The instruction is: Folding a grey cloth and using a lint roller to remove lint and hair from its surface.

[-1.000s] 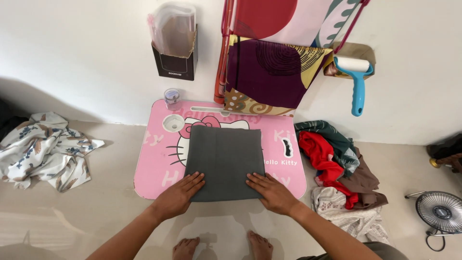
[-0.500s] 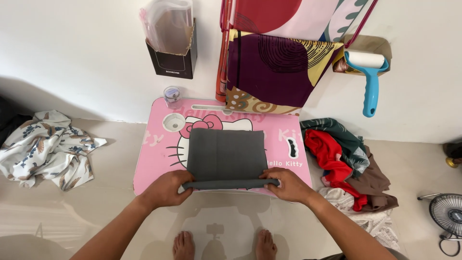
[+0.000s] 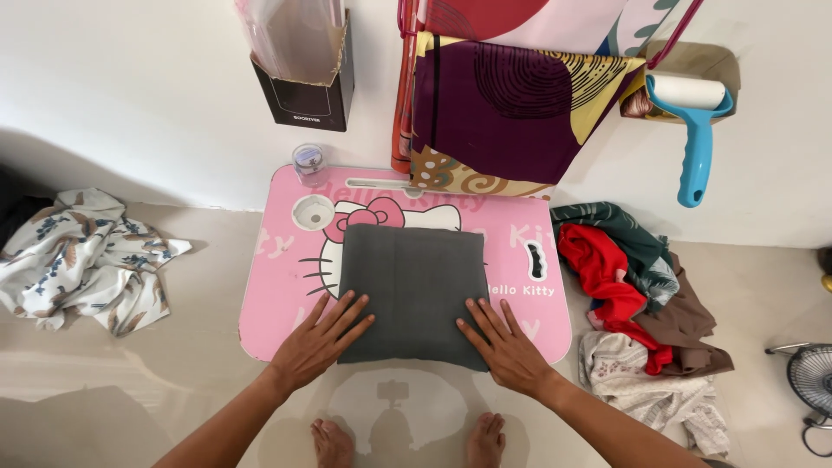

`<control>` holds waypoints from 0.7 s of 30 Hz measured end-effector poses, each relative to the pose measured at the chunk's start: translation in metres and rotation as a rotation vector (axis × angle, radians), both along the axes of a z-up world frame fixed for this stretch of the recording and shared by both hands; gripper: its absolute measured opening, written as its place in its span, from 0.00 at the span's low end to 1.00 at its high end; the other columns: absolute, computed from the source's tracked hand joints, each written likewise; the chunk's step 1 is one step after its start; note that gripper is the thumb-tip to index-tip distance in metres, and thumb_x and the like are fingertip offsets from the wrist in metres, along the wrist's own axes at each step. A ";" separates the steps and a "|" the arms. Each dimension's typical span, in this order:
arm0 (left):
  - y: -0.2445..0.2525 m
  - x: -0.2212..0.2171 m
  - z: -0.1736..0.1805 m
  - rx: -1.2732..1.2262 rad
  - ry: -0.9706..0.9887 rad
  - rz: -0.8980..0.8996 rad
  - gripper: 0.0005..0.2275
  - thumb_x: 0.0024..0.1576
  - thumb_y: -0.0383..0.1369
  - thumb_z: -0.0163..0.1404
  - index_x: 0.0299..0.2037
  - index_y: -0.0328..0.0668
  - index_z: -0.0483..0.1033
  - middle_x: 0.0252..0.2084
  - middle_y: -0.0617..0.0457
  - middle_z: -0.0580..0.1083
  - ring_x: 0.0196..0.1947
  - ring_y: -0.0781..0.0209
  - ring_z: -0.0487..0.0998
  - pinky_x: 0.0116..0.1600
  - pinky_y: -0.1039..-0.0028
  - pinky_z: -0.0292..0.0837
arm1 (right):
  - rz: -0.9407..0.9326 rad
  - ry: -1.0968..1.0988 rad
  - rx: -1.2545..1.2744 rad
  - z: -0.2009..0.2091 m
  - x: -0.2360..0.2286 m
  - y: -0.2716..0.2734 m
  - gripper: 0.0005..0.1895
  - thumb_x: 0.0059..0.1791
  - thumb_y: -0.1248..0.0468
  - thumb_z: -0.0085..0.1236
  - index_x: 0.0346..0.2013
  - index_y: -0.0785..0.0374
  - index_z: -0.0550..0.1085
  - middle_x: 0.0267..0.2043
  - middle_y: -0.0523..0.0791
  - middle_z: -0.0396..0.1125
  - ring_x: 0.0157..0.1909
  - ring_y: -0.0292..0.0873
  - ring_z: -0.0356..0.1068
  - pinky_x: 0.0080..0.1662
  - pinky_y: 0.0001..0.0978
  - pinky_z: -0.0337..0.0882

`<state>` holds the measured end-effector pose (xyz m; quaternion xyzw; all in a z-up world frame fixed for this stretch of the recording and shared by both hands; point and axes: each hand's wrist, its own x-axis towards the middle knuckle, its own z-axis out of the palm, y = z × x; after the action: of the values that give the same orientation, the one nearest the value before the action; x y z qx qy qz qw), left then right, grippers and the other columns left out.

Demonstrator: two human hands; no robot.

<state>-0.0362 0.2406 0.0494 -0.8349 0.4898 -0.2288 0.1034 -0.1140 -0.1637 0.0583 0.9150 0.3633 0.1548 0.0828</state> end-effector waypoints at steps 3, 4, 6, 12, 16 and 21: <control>-0.004 0.005 -0.005 0.020 -0.044 0.054 0.39 0.53 0.20 0.45 0.78 0.50 0.47 0.81 0.43 0.46 0.79 0.43 0.48 0.74 0.47 0.51 | -0.030 -0.079 -0.061 0.000 0.006 -0.003 0.54 0.37 0.72 0.47 0.79 0.57 0.45 0.82 0.54 0.36 0.82 0.57 0.36 0.75 0.63 0.37; -0.004 0.005 -0.009 0.008 -0.033 0.075 0.38 0.53 0.22 0.47 0.77 0.49 0.49 0.80 0.43 0.49 0.78 0.42 0.51 0.74 0.45 0.50 | -0.035 -0.073 -0.060 -0.001 0.009 -0.004 0.55 0.35 0.72 0.50 0.78 0.59 0.46 0.82 0.52 0.38 0.82 0.55 0.37 0.76 0.63 0.37; -0.005 0.003 -0.014 -0.004 -0.019 0.094 0.37 0.52 0.24 0.49 0.76 0.48 0.52 0.79 0.42 0.53 0.77 0.42 0.54 0.74 0.42 0.49 | -0.043 -0.064 -0.059 -0.002 0.009 -0.006 0.56 0.34 0.71 0.52 0.78 0.62 0.47 0.82 0.50 0.40 0.82 0.53 0.37 0.76 0.63 0.36; 0.004 0.002 -0.016 -0.111 0.085 0.027 0.45 0.40 0.24 0.50 0.75 0.48 0.53 0.79 0.43 0.50 0.79 0.42 0.48 0.75 0.35 0.42 | -0.011 0.049 0.046 -0.001 0.004 -0.013 0.48 0.39 0.68 0.47 0.76 0.61 0.53 0.79 0.49 0.47 0.80 0.50 0.45 0.76 0.61 0.35; 0.011 0.011 -0.007 -0.159 0.367 -0.045 0.37 0.42 0.28 0.50 0.70 0.51 0.63 0.76 0.47 0.57 0.75 0.47 0.54 0.74 0.39 0.41 | 0.026 0.393 0.248 0.000 0.011 -0.026 0.46 0.38 0.75 0.50 0.73 0.59 0.58 0.79 0.49 0.49 0.79 0.52 0.47 0.75 0.57 0.38; -0.008 0.041 0.036 -0.252 0.988 0.310 0.28 0.45 0.28 0.45 0.61 0.52 0.75 0.61 0.50 0.76 0.66 0.50 0.72 0.75 0.42 0.47 | -0.274 0.904 0.845 0.029 0.050 -0.026 0.24 0.42 0.74 0.53 0.53 0.61 0.79 0.50 0.53 0.78 0.57 0.58 0.75 0.61 0.56 0.68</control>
<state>0.0051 0.2327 0.0852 -0.9117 0.3197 0.1525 -0.2081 -0.0636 -0.1896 0.0870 0.8820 0.1494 -0.1289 -0.4280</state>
